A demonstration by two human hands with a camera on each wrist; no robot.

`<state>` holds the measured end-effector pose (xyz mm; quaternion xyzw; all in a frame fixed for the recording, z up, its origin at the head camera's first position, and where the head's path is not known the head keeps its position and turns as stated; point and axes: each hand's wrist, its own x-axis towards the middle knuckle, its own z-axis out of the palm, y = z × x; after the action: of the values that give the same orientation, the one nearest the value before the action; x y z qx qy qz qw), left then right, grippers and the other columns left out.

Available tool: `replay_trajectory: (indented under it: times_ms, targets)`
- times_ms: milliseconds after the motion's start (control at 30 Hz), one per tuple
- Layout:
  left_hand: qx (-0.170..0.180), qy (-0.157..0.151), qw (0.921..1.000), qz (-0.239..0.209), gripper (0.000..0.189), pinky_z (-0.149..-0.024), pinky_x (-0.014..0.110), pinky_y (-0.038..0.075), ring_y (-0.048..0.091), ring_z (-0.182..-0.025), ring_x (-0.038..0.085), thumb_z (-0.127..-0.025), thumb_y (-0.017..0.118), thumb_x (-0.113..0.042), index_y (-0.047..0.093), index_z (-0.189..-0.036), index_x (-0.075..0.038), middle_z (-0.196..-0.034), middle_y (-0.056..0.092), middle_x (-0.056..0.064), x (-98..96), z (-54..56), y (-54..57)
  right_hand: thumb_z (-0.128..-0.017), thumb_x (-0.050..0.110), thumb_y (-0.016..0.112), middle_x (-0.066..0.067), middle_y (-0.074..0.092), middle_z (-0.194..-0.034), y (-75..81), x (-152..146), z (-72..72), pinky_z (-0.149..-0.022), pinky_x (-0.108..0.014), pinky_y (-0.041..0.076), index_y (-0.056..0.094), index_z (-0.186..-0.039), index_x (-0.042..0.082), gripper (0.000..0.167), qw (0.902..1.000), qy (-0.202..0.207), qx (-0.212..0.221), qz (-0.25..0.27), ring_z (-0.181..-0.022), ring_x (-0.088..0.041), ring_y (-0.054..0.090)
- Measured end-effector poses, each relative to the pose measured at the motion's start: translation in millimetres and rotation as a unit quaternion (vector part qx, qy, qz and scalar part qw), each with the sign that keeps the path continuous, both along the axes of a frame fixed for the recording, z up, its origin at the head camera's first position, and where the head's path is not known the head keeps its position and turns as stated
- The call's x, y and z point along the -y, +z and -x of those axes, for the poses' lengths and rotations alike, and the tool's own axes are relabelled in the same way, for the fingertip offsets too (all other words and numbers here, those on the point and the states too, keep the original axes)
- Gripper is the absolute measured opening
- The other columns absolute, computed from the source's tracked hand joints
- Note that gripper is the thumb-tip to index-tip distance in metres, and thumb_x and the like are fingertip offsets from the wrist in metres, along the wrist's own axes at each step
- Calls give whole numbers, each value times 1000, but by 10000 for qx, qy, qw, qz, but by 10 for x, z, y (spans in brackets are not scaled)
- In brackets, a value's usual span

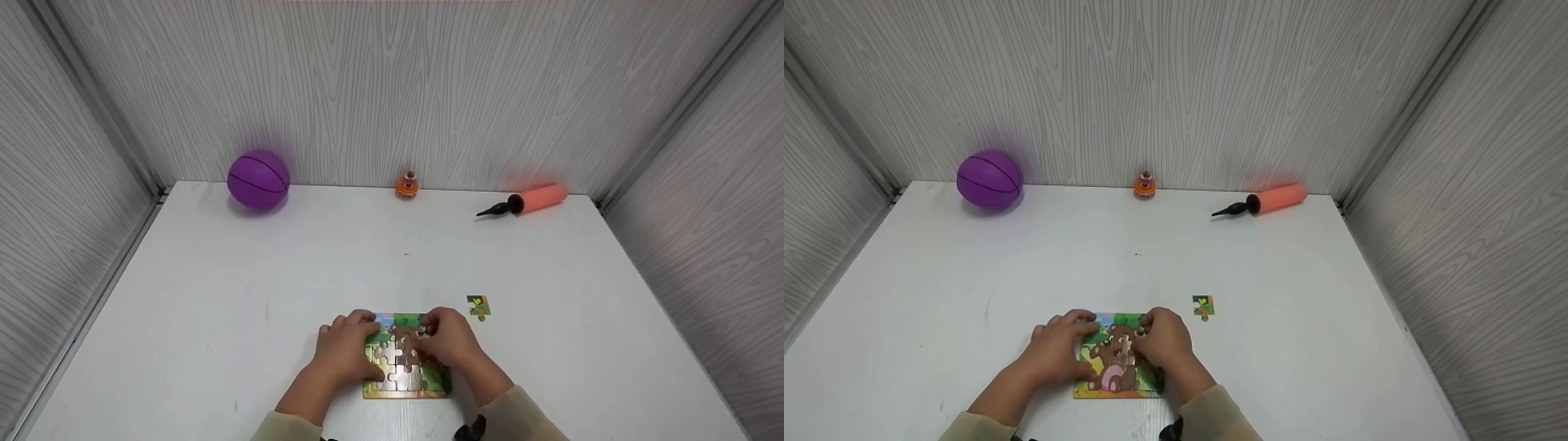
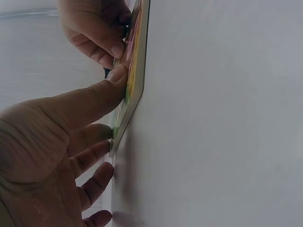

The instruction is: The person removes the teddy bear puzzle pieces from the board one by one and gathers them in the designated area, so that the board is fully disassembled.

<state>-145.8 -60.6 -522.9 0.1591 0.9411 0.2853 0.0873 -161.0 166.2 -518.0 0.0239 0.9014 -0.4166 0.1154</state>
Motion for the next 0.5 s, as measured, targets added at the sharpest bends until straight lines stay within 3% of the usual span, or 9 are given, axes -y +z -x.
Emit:
replay_trajectory:
  times_ms: [233, 500]
  targets:
    - [82, 28, 9999, -69, 89, -96, 57, 39, 52, -129, 37, -63, 104, -36, 69, -141, -8, -149, 54, 6, -1, 5, -1, -85, 5, 87, -8, 62, -89, -24, -25, -2, -61, -34, 51, 65, -100, 3, 27, 9997, 63, -87, 231, -77, -20, 60]
    - [82, 40, 9999, 43, 88, -96, 56, 39, 53, -129, 36, -63, 104, -37, 69, -140, -9, -149, 54, 6, -14, 0, 34, -96, 3, 74, -4, 63, -81, -20, -66, -7, -63, -33, 52, 71, -94, 2, 4, 9974, 128, -535, 456, -72, -16, 59]
